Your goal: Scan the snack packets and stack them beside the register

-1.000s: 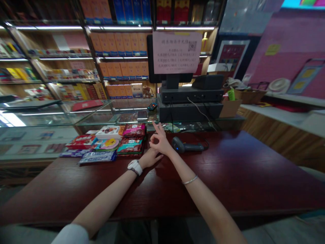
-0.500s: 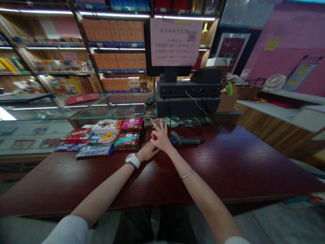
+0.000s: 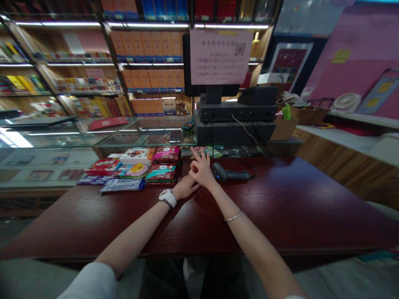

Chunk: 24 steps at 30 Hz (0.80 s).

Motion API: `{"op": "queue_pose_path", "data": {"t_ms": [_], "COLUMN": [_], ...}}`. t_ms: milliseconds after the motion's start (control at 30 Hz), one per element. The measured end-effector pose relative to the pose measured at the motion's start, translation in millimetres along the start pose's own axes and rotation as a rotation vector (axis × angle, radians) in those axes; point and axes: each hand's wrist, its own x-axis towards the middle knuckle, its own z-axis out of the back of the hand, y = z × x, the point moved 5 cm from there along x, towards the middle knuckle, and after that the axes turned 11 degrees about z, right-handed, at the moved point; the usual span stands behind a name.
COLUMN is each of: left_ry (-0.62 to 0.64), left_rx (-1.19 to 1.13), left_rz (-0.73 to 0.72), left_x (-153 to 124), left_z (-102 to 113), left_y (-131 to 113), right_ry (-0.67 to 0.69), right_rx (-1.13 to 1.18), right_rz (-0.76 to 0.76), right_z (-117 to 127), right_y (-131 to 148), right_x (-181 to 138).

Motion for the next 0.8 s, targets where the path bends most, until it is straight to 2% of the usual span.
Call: {"op": "queue_pose_path", "data": {"t_ms": [167, 300, 400, 500, 667, 800], "left_ry": [0.005, 0.029, 0.001, -0.102, -0.268, -0.413], "left_rx": [0.029, 0.050, 0.097, 0.149, 0.037, 0.121], "left_rz": [-0.003, -0.021, -0.037, -0.025, 0.038, 0.106], "left_x": [-2.0, -4.1, -5.5, -9.9, -35.4, -66.5], "left_z": [1.2, 9.1, 27.5, 57.8, 107.6, 127.1], "left_y": [-2.1, -7.2, -8.4, -0.1, 39.1, 78.2], "right_ry": [-0.054, -0.186, -0.314, -0.369, -0.261, -0.092], "right_rx": [0.078, 0.174, 0.236, 0.290, 0.328, 0.306], "right_rz": [-0.022, -0.104, -0.202, -0.264, -0.263, -0.202], "right_z": [4.0, 11.0, 14.1, 9.9, -7.8, -27.8], "right_y": [-0.9, -2.1, -7.6, -12.7, -11.0, -1.4], "right_x": [1.0, 0.3, -3.2, -6.6, -7.6, -8.4]}}
